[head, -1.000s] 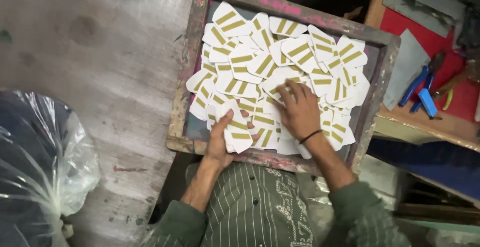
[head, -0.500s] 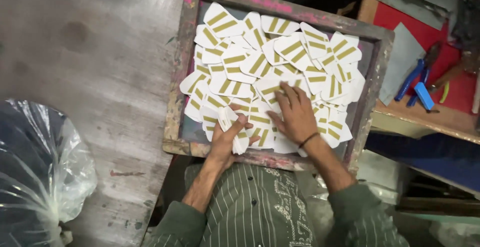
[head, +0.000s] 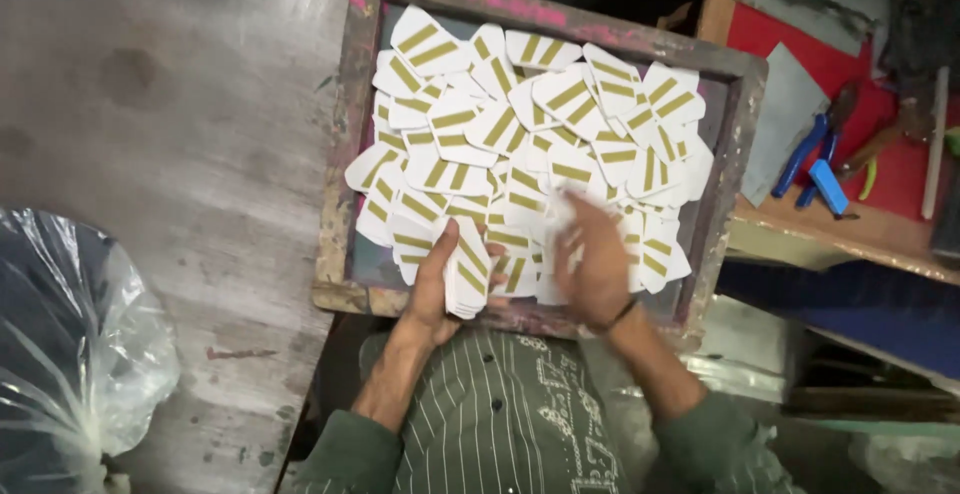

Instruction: The person repeatedly picks up white paper cutouts with gold stripes from a wooden tray and stacks them into neat piles on the right side of the tray. The hands work continuously, separating and aligning the cutouts to form organized stacks.

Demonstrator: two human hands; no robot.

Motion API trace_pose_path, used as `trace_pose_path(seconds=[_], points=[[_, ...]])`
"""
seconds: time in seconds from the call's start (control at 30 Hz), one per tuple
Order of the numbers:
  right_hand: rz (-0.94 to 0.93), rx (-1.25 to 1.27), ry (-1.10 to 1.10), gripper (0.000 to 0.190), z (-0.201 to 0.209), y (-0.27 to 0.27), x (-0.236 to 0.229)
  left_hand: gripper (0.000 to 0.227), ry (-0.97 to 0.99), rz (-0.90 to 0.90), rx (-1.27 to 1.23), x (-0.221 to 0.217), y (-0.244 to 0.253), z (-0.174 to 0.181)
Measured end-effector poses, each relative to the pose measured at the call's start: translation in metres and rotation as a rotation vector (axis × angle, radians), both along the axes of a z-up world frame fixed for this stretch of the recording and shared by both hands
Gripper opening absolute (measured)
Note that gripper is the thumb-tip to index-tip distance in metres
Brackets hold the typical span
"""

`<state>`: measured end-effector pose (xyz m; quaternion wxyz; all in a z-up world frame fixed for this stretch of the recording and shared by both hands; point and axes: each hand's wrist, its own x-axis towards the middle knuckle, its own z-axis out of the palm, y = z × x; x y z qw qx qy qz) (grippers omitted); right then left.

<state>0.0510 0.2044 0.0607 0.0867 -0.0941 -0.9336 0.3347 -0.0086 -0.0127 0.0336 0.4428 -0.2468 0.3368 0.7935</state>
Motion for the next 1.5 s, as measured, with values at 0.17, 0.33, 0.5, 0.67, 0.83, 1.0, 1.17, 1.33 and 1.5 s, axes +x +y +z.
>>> trace_pose_path(seconds=[0.17, 0.33, 0.5, 0.67, 0.83, 1.0, 1.17, 1.33, 1.5], points=[[0.546, 0.102, 0.115, 0.044, 0.034, -0.018, -0.034, 0.060, -0.032, -0.033, 0.191, 0.005, -0.011, -0.017], [0.409, 0.475, 0.232, 0.027, 0.013, 0.003, -0.039, 0.054, 0.057, -0.021, 0.053, -0.011, -0.005, 0.007], [0.597, -0.164, -0.125, 0.017, 0.027, -0.035, -0.017, 0.059, -0.062, 0.088, 0.157, -0.002, -0.015, -0.004], [0.126, 0.270, 0.037, 0.048, -0.011, 0.046, -0.091, 0.059, 0.052, 0.058, 0.037, -0.012, -0.031, 0.014], [0.090, 0.517, -0.062, 0.085, 0.033, 0.055, -0.161, 0.060, 0.094, 0.068, 0.037, -0.010, -0.028, 0.023], [0.343, 0.381, -0.376, 0.063, -0.008, 0.090, -0.164, 0.059, 0.087, 0.043, 0.038, -0.005, -0.031, 0.021], [0.297, 0.491, -0.144, 0.053, 0.011, 0.045, -0.105, 0.059, 0.101, 0.112, 0.045, -0.008, -0.035, 0.015], [0.361, 0.589, -0.061, 0.075, 0.035, -0.041, -0.064, 0.058, 0.104, 0.192, 0.060, -0.008, -0.044, 0.013], [0.297, 0.205, 0.026, 0.059, 0.046, -0.032, -0.056, 0.060, 0.071, 0.184, -0.004, -0.014, -0.047, 0.012]])
